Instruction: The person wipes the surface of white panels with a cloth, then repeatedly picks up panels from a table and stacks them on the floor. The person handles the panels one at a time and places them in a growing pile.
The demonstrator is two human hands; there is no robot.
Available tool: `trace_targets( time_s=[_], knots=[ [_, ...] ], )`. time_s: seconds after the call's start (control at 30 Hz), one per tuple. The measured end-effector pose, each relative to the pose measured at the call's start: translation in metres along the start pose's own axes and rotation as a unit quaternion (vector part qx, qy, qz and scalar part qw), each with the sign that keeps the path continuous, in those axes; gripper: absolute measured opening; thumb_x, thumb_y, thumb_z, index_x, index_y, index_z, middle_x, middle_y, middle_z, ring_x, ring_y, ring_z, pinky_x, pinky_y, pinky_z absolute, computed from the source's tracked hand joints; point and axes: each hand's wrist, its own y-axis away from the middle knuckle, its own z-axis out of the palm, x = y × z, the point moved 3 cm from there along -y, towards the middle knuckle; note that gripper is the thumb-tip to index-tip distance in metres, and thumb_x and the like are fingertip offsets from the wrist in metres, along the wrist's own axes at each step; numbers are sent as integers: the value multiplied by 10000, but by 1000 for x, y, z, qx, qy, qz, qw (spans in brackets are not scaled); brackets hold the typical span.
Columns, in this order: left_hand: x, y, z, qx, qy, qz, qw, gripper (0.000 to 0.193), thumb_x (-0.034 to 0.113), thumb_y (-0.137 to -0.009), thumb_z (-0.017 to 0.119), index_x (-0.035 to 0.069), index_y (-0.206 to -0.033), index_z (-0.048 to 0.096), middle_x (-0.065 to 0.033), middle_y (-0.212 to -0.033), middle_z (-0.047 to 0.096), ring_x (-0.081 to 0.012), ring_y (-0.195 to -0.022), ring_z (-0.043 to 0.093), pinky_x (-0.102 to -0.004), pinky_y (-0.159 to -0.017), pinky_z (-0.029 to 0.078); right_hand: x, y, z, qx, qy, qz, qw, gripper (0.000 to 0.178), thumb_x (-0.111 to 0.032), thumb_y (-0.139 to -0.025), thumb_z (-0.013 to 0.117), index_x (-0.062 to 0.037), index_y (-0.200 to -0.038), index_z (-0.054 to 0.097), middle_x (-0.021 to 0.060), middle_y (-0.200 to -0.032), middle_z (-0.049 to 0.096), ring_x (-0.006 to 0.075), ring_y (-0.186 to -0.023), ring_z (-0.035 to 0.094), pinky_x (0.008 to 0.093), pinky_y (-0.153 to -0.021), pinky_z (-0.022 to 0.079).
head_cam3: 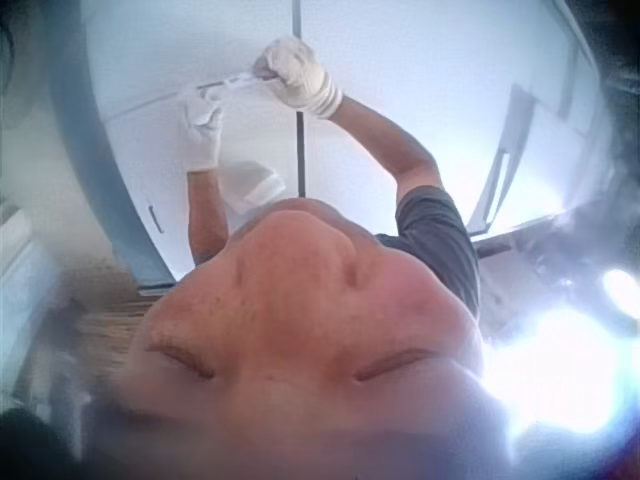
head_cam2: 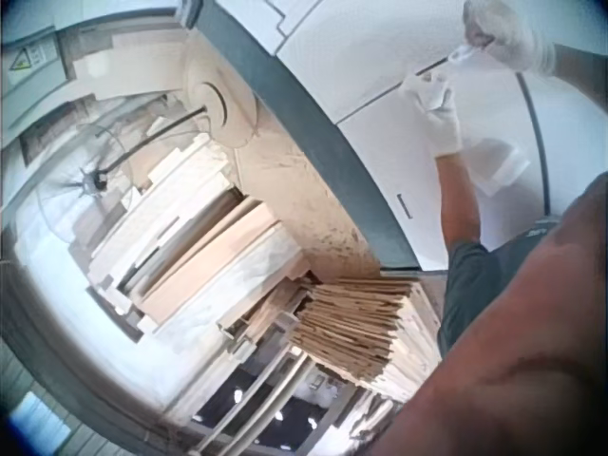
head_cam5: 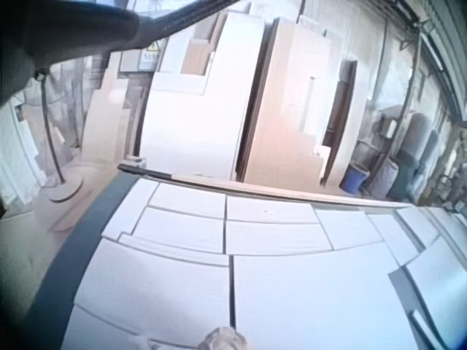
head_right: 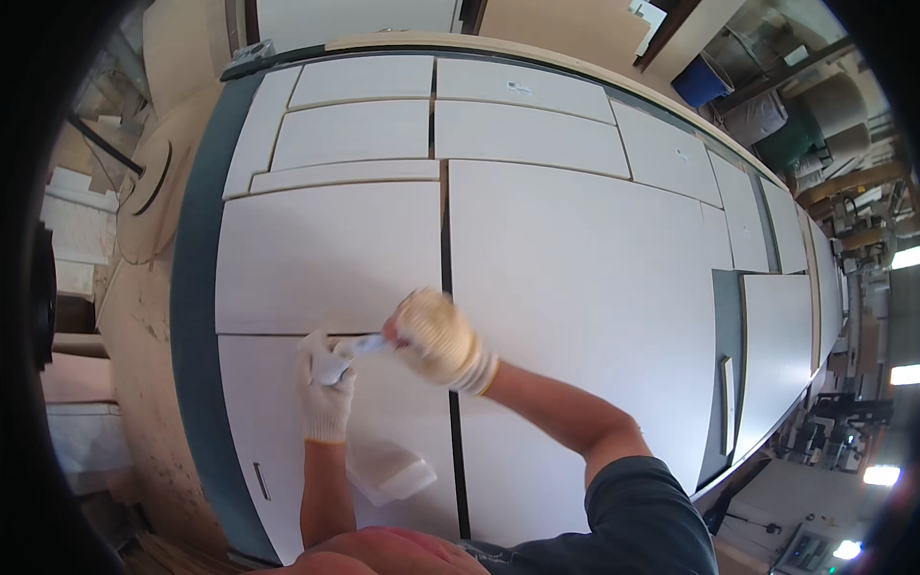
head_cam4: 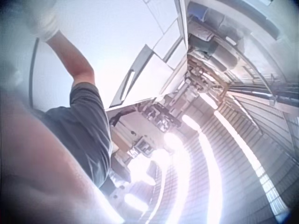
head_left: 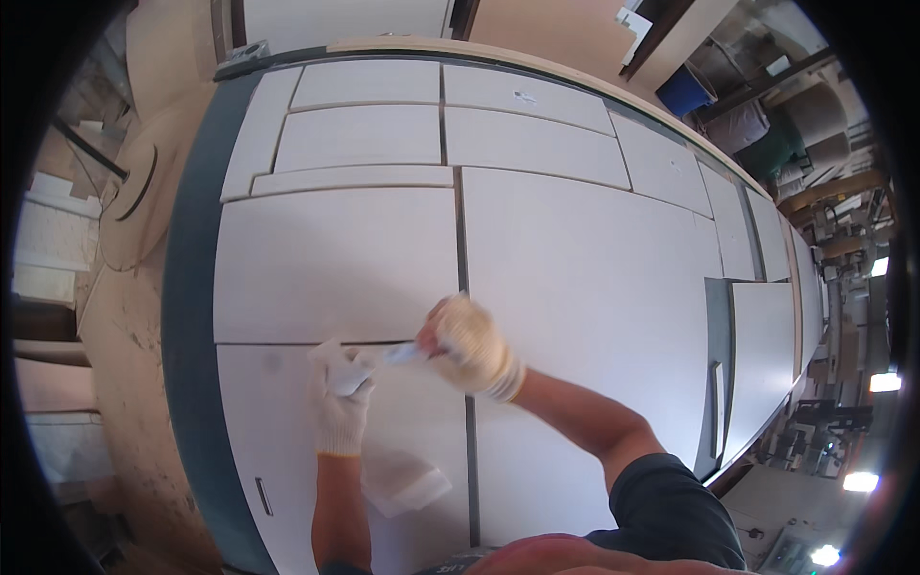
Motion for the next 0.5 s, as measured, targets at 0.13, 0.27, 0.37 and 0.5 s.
trace_targets(
  time_s=[0.13, 0.27, 0.37, 0.5],
  knots=[
    [-1, 1, -20, -83, 114, 19, 990, 453, 388, -1016, 667, 81, -1331, 554, -114, -1176, 663, -242, -1117, 635, -327, -744, 547, 154, -52, -130, 119, 59, 296, 946, 104, -60, -905, 570, -13, -942, 655, 156, -888, 716, 308, -878, 712, 379, -773, 551],
    [-3, -2, -28, -61, 27, 84, 994, 424, 341, -986, 716, 61, -1282, 597, -131, -1195, 662, -252, -1115, 643, -362, -827, 553, 276, -92, -218, 10, 301, 431, 851, 353, -353, -893, 696, -73, -1109, 719, 172, -1067, 745, 342, -1014, 696, 420, -901, 543],
    [-2, -6, -26, -60, 46, 64, 995, 381, 274, -973, 736, 59, -1265, 619, -138, -1211, 665, -250, -1123, 648, -385, -888, 560, 306, -71, -231, 118, 453, 488, 737, 564, -466, -910, 696, -54, -1292, 647, 154, -1296, 693, 342, -1211, 641, 427, -990, 536],
    [-1, -5, -26, -46, -31, 88, 995, 388, 216, -965, 741, 40, -1285, 609, -135, -1257, 661, -242, -1130, 646, -353, -889, 557, 304, -48, -183, -143, 415, 180, 880, 679, -539, -970, 611, -18, -1405, 580, 136, -1517, 529, 329, -1452, 433, 438, -1207, 345]
  ],
)
